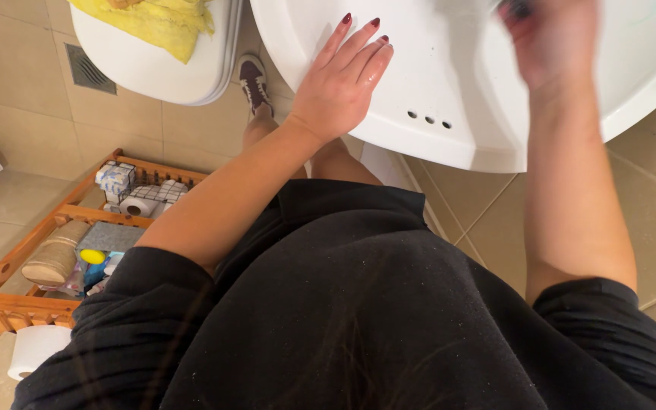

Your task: Cleaning a bathroom sink using liquid cleaner and a scrub pad.

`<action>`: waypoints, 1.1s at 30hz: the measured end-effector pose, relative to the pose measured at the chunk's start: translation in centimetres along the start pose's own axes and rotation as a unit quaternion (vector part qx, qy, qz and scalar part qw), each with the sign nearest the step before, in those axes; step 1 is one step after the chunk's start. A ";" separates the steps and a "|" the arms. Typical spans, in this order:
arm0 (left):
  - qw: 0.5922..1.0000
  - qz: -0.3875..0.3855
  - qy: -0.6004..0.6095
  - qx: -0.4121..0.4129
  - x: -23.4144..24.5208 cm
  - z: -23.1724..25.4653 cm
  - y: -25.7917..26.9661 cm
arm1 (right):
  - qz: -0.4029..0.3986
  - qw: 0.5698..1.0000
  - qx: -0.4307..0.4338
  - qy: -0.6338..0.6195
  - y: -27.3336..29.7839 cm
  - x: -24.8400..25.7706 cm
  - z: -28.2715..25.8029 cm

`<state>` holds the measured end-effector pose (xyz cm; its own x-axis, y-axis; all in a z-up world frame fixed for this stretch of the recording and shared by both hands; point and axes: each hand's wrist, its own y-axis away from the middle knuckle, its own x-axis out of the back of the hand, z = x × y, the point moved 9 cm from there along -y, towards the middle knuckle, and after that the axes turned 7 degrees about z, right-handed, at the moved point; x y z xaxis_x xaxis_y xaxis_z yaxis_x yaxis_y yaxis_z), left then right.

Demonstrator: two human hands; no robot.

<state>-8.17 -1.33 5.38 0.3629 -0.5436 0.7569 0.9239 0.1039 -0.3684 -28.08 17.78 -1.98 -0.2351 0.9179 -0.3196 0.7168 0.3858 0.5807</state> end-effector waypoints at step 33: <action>1.000 -0.006 -0.009 0.000 0.0 0.1 -0.1 | 0.017 0.699 0.174 0.694 12.6 9.4 0.4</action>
<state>-8.23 -1.30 5.44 0.3539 -0.5300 0.7706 0.9282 0.0981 -0.3588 -21.06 31.26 2.02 -0.4513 0.2253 0.8635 0.7967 0.5377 0.2761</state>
